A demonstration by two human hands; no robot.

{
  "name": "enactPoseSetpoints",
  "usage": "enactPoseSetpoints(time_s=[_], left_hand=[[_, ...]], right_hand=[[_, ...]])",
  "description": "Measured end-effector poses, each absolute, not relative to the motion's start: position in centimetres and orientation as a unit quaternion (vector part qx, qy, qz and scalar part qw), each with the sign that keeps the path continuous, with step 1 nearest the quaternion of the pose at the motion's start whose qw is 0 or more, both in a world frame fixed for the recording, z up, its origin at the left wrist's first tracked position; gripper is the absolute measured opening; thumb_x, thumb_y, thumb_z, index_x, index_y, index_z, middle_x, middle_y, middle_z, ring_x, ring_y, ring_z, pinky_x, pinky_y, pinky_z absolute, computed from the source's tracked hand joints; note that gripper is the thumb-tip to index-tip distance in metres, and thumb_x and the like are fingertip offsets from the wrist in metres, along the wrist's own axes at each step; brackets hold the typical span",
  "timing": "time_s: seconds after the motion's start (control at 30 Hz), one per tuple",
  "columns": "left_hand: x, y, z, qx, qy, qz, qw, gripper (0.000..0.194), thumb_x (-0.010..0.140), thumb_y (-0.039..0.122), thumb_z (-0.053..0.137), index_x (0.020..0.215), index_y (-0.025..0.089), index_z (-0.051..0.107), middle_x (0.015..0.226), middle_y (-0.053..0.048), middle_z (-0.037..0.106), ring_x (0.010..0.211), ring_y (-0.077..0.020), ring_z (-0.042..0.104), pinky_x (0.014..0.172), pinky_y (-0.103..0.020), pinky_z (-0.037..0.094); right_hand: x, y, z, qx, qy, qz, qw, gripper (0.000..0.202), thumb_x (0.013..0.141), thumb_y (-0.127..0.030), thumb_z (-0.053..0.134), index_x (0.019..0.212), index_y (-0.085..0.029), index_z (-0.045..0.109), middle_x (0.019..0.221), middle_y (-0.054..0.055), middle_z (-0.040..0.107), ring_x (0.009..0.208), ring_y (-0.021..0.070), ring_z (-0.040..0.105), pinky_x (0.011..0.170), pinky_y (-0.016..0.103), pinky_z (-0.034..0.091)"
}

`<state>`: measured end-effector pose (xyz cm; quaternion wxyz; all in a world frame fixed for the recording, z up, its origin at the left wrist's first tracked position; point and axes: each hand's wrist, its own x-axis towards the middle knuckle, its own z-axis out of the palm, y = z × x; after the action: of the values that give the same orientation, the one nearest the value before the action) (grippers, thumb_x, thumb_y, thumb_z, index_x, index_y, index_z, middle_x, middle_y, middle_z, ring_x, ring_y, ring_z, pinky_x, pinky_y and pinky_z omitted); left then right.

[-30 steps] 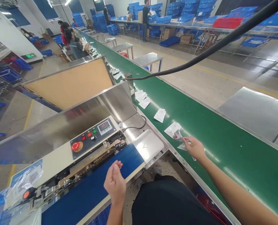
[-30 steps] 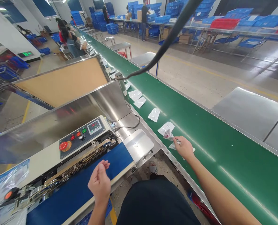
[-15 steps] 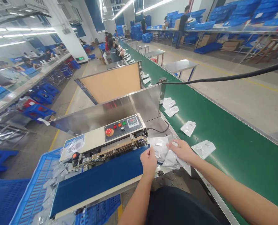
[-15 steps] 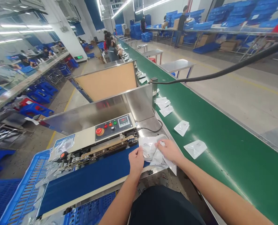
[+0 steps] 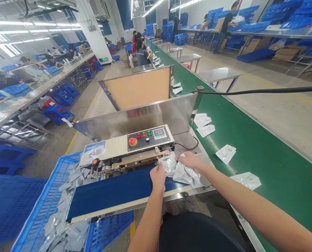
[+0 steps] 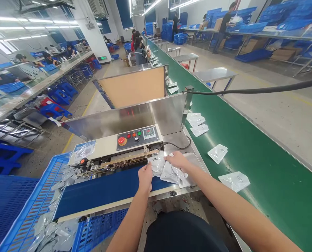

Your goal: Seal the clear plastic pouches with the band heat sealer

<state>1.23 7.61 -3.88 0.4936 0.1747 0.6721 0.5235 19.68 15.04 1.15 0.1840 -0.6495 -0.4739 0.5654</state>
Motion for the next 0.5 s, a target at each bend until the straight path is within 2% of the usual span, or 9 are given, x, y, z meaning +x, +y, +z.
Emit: enactPoseSetpoints(time_s=[0.03, 0.1, 0.17, 0.2, 0.23, 0.27, 0.37, 0.43, 0.5], left_hand=[[0.5, 7.0, -3.7, 0.17, 0.68, 0.532, 0.474, 0.046, 0.078, 0.059, 0.081, 0.062, 0.019, 0.063, 0.065, -0.001, 0.058, 0.068, -0.0192, 0.057, 0.069, -0.033, 0.05], [-0.6, 5.6, -3.0, 0.178, 0.711, 0.566, 0.376, 0.039, 0.083, 0.057, 0.078, 0.087, 0.018, 0.076, 0.098, -0.01, 0.073, 0.099, -0.0275, 0.068, 0.091, -0.039, 0.054], [-0.7, 4.3, -2.2, 0.225, 0.724, 0.6, 0.255, 0.046, 0.089, 0.055, 0.074, 0.119, 0.021, 0.077, 0.134, -0.015, 0.069, 0.128, -0.0305, 0.062, 0.11, -0.041, 0.048], [-0.3, 3.7, -1.7, 0.263, 0.714, 0.606, 0.233, 0.052, 0.09, 0.054, 0.073, 0.13, 0.021, 0.074, 0.144, -0.016, 0.065, 0.134, -0.0304, 0.059, 0.114, -0.041, 0.045], [0.3, 3.4, -1.3, 0.308, 0.691, 0.603, 0.254, 0.057, 0.091, 0.054, 0.073, 0.136, 0.021, 0.071, 0.145, -0.017, 0.065, 0.133, -0.0304, 0.06, 0.113, -0.042, 0.047], [1.2, 3.2, -1.0, 0.357, 0.655, 0.585, 0.319, 0.059, 0.091, 0.055, 0.073, 0.137, 0.019, 0.071, 0.14, -0.017, 0.068, 0.127, -0.0302, 0.064, 0.109, -0.041, 0.05], [3.9, 3.6, -0.4, 0.443, 0.538, 0.496, 0.519, 0.055, 0.09, 0.06, 0.074, 0.119, 0.014, 0.079, 0.103, -0.011, 0.078, 0.094, -0.0263, 0.07, 0.086, -0.036, 0.057], [5.0, 4.1, -0.3, 0.428, 0.515, 0.489, 0.559, 0.055, 0.091, 0.063, 0.072, 0.11, 0.012, 0.081, 0.093, -0.008, 0.077, 0.085, -0.0241, 0.068, 0.08, -0.034, 0.055], [5.3, 4.6, -0.3, 0.389, 0.521, 0.518, 0.556, 0.056, 0.091, 0.064, 0.072, 0.112, 0.013, 0.081, 0.097, -0.009, 0.078, 0.087, -0.0242, 0.068, 0.08, -0.033, 0.054]], right_hand=[[19.8, 14.7, 1.4, -0.646, -0.49, 0.556, 0.183, 0.036, 0.077, -0.051, 0.083, 0.073, -0.019, 0.066, 0.054, -0.002, 0.053, 0.052, 0.0133, 0.046, 0.049, 0.025, 0.033], [20.3, 14.0, 2.1, -0.639, -0.517, 0.539, 0.185, 0.04, 0.076, -0.058, 0.082, 0.081, -0.019, 0.072, 0.051, -0.005, 0.048, 0.049, 0.0122, 0.04, 0.048, 0.025, 0.029], [20.7, 13.0, 3.1, -0.629, -0.541, 0.524, 0.194, 0.044, 0.078, -0.063, 0.079, 0.087, -0.02, 0.076, 0.05, -0.005, 0.048, 0.048, 0.0125, 0.039, 0.048, 0.026, 0.029], [20.7, 12.5, 3.7, -0.619, -0.553, 0.52, 0.204, 0.045, 0.078, -0.064, 0.078, 0.088, -0.02, 0.078, 0.052, -0.004, 0.052, 0.049, 0.0135, 0.043, 0.05, 0.026, 0.033], [20.6, 12.1, 4.2, -0.605, -0.564, 0.518, 0.217, 0.047, 0.079, -0.065, 0.077, 0.089, -0.02, 0.079, 0.058, -0.002, 0.059, 0.053, 0.0152, 0.049, 0.052, 0.026, 0.037], [20.5, 11.8, 4.7, -0.593, -0.572, 0.518, 0.232, 0.048, 0.079, -0.065, 0.077, 0.09, -0.019, 0.08, 0.065, 0.001, 0.067, 0.06, 0.0173, 0.056, 0.056, 0.026, 0.042], [20.2, 11.4, 5.6, -0.598, -0.55, 0.518, 0.266, 0.054, 0.074, -0.064, 0.084, 0.1, -0.017, 0.083, 0.086, 0.007, 0.078, 0.077, 0.0227, 0.068, 0.065, 0.027, 0.05], [20.8, 11.6, 5.4, -0.629, -0.501, 0.522, 0.283, 0.061, 0.071, -0.063, 0.087, 0.109, -0.016, 0.082, 0.085, 0.008, 0.079, 0.074, 0.0227, 0.067, 0.062, 0.028, 0.05], [22.1, 11.7, 4.9, -0.646, -0.471, 0.521, 0.3, 0.063, 0.073, -0.063, 0.087, 0.111, -0.014, 0.082, 0.08, 0.008, 0.078, 0.069, 0.0219, 0.066, 0.059, 0.029, 0.05]])
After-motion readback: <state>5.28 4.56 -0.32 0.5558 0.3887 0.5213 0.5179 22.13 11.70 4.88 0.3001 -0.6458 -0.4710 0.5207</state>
